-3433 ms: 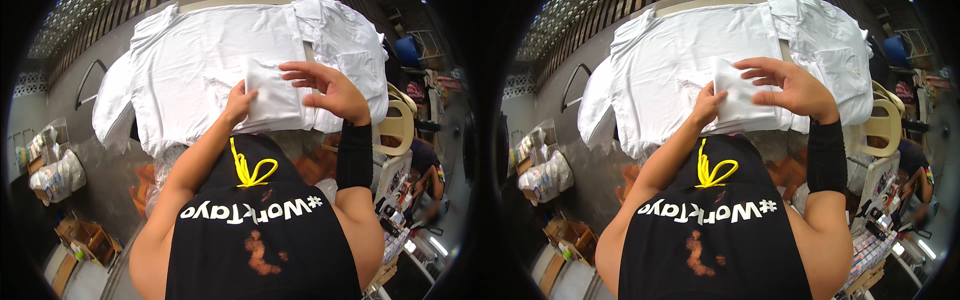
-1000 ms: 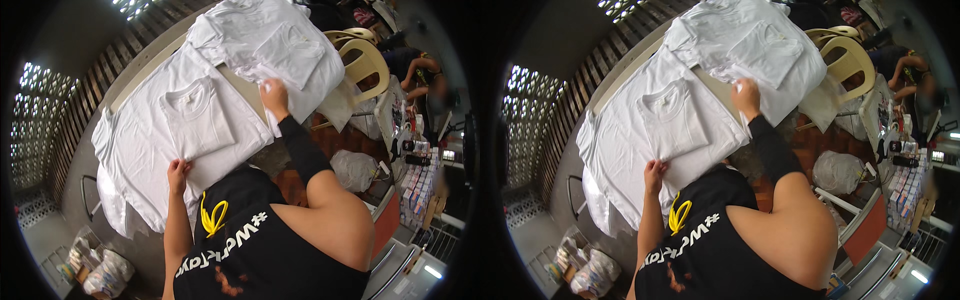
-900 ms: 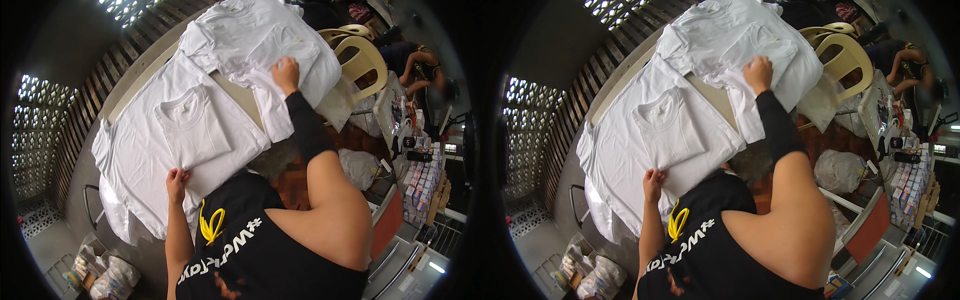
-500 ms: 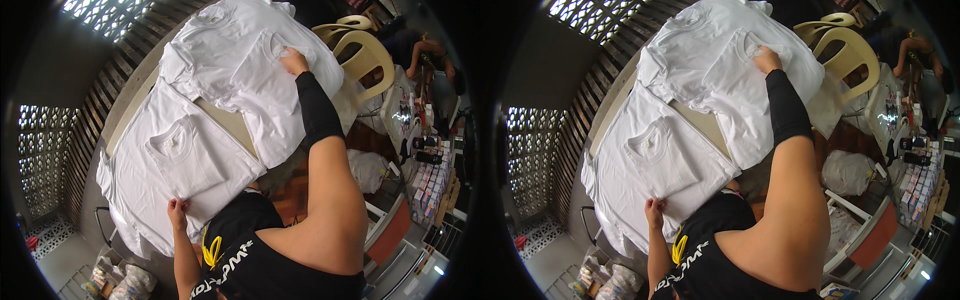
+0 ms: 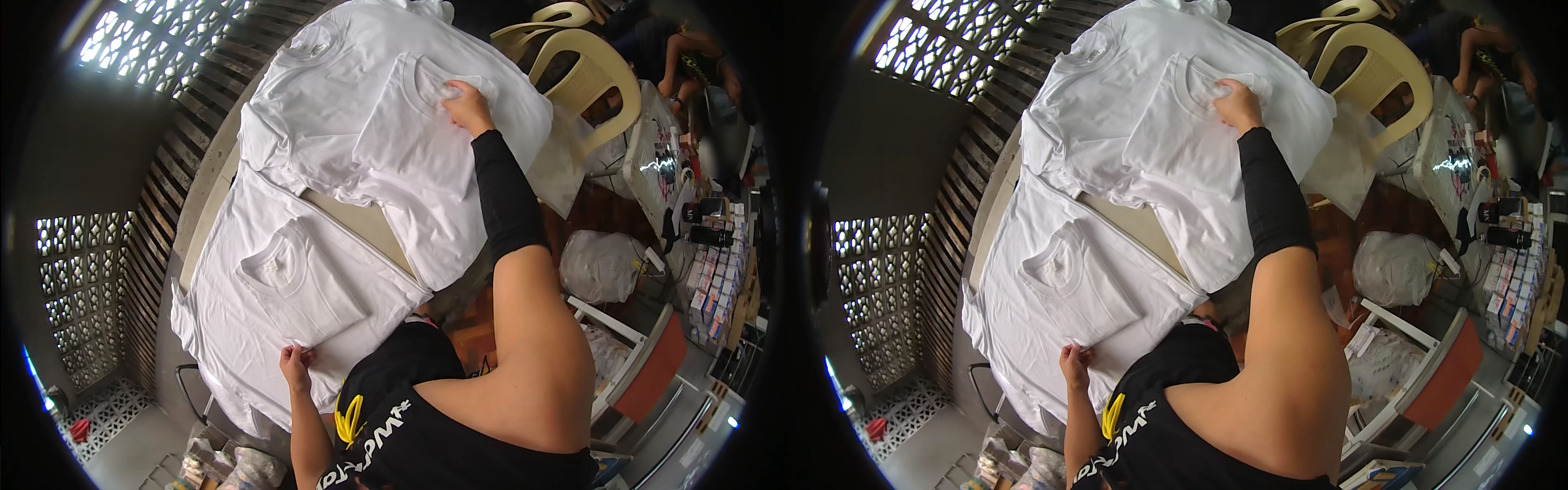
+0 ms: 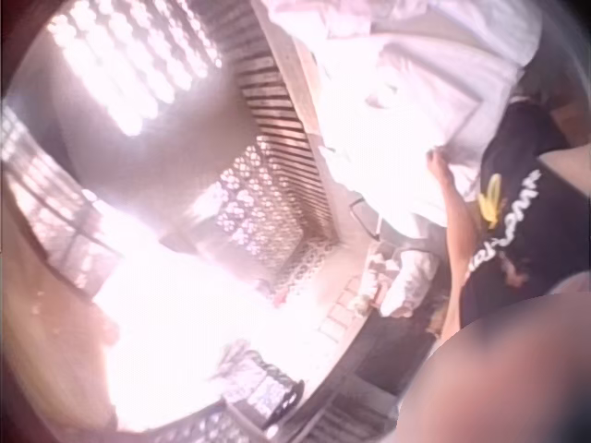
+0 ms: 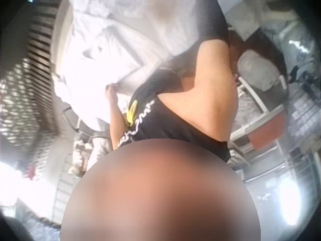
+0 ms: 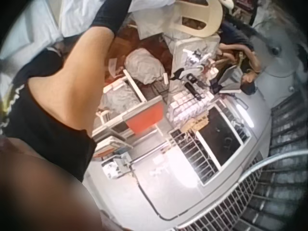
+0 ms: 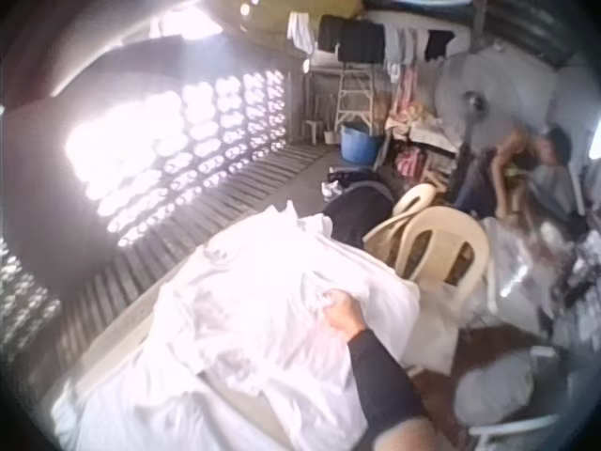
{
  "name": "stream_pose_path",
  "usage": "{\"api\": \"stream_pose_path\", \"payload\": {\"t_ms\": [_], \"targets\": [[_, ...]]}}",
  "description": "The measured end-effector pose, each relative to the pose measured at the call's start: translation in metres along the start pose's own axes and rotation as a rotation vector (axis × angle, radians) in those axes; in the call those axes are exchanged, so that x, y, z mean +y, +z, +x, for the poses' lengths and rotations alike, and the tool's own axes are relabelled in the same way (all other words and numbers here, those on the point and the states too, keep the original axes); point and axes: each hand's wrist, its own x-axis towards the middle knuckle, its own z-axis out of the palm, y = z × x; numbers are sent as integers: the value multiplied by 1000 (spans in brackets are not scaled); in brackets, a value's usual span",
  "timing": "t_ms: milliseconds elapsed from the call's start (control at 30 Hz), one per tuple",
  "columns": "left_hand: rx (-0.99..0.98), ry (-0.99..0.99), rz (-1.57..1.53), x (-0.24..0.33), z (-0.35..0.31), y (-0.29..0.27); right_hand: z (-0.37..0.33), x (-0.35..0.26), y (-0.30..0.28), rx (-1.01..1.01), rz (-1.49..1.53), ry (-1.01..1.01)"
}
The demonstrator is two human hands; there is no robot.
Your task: The person folds white t-shirts on a table, smoothing and aligning each shirt before folding it into a compact rectangle. The person places folded shirts into a stack and occasionally moves them to a nearby surface.
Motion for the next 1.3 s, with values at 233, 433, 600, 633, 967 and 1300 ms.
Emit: {"api": "stream_pose_path", "payload": {"t_ms": [233, 433, 600, 633, 967, 1300], "targets": [[19, -18, 12, 0, 1, 0, -5, 18, 21, 269, -455, -342], [12, -19, 55, 5, 1, 2, -19, 16, 30, 295, -544, -317], [51, -57, 88, 15, 2, 7, -16, 12, 25, 242, -552, -334], [48, -58, 99, 17, 3, 8, -18, 13, 23, 314, -525, -379], [-224, 55, -390, 37, -15, 12, -67, 47, -14, 339, -286, 151], [-612, 240, -347, 252, -58, 78, -52, 46, -27, -220, 848, 311]]}}
